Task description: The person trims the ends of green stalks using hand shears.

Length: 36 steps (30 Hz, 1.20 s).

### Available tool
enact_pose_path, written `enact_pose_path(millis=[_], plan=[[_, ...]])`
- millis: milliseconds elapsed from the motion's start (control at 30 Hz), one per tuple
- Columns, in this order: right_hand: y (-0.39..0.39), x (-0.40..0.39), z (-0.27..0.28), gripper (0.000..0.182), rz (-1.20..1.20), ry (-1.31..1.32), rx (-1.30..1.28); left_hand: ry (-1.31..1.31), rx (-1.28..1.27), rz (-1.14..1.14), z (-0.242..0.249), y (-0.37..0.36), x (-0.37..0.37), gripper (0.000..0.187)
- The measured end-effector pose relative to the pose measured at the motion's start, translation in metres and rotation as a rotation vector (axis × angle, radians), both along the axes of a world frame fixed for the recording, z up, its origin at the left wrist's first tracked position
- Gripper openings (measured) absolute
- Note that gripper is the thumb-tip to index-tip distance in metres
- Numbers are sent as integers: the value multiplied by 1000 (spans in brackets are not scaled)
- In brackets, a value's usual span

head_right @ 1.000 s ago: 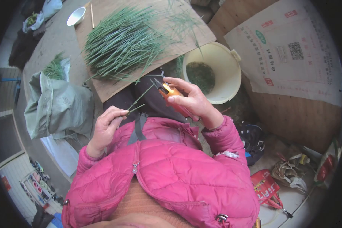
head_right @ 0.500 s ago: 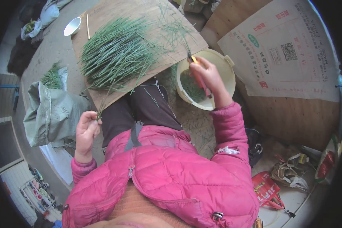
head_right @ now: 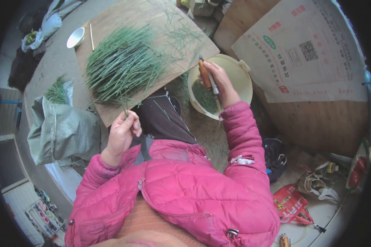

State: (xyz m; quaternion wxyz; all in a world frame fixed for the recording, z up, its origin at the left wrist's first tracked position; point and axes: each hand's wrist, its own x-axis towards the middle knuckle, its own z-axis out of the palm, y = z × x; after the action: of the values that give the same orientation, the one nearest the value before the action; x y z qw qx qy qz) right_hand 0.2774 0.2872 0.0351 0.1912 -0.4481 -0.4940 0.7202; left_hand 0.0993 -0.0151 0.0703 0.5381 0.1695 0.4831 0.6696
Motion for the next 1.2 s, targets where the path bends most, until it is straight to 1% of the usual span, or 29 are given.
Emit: enact_pose_path(millis=[67, 100, 200, 267, 333, 400, 500, 567, 600, 700, 800, 867, 900, 1000, 1033, 1100, 1167, 1200], plan=[[3, -8, 4, 45, -122, 42, 13, 47, 10, -37, 7, 6, 0, 19], [6, -12, 6, 45, -145, 52, 14, 59, 10, -38, 9, 6, 0, 18], [17, -16, 13, 57, -87, -80, 78, 92, -10, -11, 11, 2, -2, 17], [20, -19, 15, 56, -72, -132, 124, 74, -37, 3, 14, 1, -2, 8], [22, -22, 17, 53, -70, -177, 167, 54, -53, -7, 16, 2, -1, 6], [26, -29, 23, 49, -66, -220, 220, 33, -63, -21, 18, 4, 0, 7], [35, -38, 37, 44, -2, -239, 245, 38, -40, -44, 15, 5, 2, 16], [48, -48, 37, 58, 70, -237, 233, 34, -46, -37, 13, 5, 3, 19], [56, -53, 35, 62, 87, -233, 231, 36, -48, -34, 13, 5, 3, 19], [78, -74, 23, 64, 179, -363, 348, 67, -51, -20, 15, 0, 4, 19], [83, -85, 20, 59, 175, -381, 312, 87, -69, -11, 13, -6, 1, 20], [83, -83, 19, 31, 177, -392, 310, 92, -95, -7, 11, -9, 1, 21], [83, -81, 20, 27, 173, -398, 312, 91, -98, -10, 10, -9, 0, 21], [84, -74, 22, 29, 221, -404, 340, 88, -116, -28, 7, -9, 1, 21], [85, -73, 18, 28, 207, -363, 326, 87, -118, -38, 6, -8, 2, 21], [84, -72, 15, 44, 182, -301, 302, 87, -123, -56, 5, -6, 4, 21], [73, -78, 24, 31, 235, -339, 355, 87, -126, -68, 7, -6, 6, 21], [70, -82, 27, 29, 247, -342, 367, 94, -129, -71, 8, -6, 5, 21]])
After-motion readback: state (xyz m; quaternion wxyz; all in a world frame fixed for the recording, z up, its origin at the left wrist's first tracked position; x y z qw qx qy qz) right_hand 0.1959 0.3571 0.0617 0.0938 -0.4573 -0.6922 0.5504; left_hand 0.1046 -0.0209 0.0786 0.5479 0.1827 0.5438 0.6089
